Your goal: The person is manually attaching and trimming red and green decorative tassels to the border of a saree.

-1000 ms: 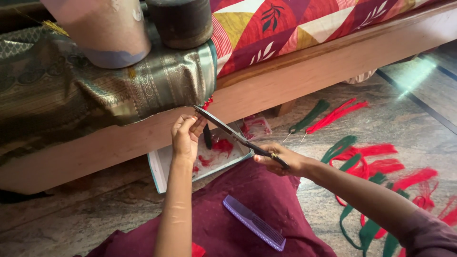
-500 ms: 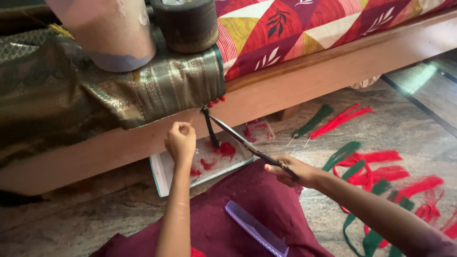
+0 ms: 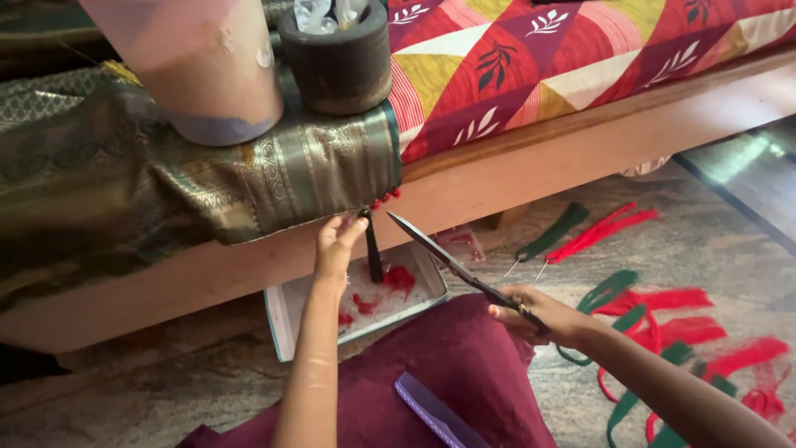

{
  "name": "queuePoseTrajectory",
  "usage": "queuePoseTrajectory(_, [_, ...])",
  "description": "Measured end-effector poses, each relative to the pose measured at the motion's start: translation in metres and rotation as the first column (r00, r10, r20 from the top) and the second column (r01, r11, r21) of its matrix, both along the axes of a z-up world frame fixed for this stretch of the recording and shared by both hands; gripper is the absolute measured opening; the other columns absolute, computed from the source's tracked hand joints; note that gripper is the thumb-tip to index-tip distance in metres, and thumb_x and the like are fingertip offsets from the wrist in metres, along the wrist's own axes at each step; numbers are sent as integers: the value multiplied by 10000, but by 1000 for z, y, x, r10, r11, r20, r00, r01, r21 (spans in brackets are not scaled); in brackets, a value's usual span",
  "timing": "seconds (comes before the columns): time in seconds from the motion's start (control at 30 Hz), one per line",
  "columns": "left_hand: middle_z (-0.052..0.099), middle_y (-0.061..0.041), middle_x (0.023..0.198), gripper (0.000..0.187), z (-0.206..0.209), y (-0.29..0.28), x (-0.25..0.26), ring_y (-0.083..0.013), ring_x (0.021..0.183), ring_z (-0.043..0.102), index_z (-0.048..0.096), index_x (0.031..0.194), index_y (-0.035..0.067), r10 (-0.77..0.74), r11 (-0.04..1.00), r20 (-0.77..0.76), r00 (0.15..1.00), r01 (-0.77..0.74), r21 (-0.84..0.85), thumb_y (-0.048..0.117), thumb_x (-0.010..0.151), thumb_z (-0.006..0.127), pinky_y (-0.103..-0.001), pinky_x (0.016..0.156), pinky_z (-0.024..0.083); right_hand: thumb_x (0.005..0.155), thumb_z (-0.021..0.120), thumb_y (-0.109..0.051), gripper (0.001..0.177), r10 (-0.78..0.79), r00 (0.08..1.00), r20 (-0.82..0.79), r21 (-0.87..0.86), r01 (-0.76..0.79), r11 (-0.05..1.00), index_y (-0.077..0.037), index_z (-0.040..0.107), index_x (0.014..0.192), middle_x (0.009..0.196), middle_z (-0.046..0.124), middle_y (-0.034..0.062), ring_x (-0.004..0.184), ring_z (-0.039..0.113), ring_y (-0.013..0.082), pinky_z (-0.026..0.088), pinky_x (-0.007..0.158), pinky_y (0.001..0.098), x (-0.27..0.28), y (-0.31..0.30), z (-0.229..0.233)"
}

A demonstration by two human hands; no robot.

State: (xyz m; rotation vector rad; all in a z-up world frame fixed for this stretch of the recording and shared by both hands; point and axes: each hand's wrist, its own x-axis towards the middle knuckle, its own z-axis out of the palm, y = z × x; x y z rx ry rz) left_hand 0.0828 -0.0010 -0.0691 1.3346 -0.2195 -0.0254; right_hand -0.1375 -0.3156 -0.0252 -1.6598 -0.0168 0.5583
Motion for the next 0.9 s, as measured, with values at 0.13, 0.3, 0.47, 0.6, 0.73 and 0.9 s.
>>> queuePoseTrajectory(0.13, [740,-36,1109,233,28,-7,-24,-121,1037,640,741,1124,2,42,997,100,994,-49,61,135,933,736,-278,964,471,960,637,-385,309,20,999,47,-120,-14,993,-104,545,870,508,463,-45,367,401,64,288,329,256,8,0,17])
queuePoseTrajectory(0.3, [731,-37,1130,242,16,-10,-20,-110,1062,646,718,1135,10,21,998,81,996,-16,-64,131,925,717,-276,974,475,917,686,-430,375,59,991,116,-210,-34,977,-69,596,872,505,526,-19,370,491,85,352,336,260,22,-7,34])
queuePoseTrajectory(0.47, [728,-70,1086,169,-24,-6,6,-124,1040,616,710,1086,-24,-141,928,111,984,170,-330,134,1025,716,-278,964,457,867,719,-471,410,169,954,249,-406,-56,912,-71,633,846,507,573,-21,394,569,99,429,365,279,33,-12,69])
queuePoseTrajectory(0.6, [758,-27,975,210,19,-15,-17,-82,900,656,780,1025,-7,-49,997,40,998,51,-56,164,1007,660,-253,868,492,819,740,-568,543,396,794,462,-690,41,722,-50,612,718,519,576,30,448,608,187,467,450,381,42,-27,86])
queuePoseTrajectory(0.73, [771,-53,918,263,27,-18,-31,-84,836,686,764,984,-21,-36,998,149,988,29,49,173,1045,599,-253,819,530,785,738,-621,608,476,747,463,-801,124,585,-38,601,680,550,563,94,500,593,283,432,522,473,48,-31,103])
queuePoseTrajectory(0.9, [767,-61,960,250,15,-21,-39,-114,769,727,727,1023,-34,-25,998,212,977,13,56,156,1049,567,-250,720,599,756,739,-645,556,529,737,420,-879,185,440,-95,668,775,605,635,140,614,648,355,478,614,502,56,-35,114])
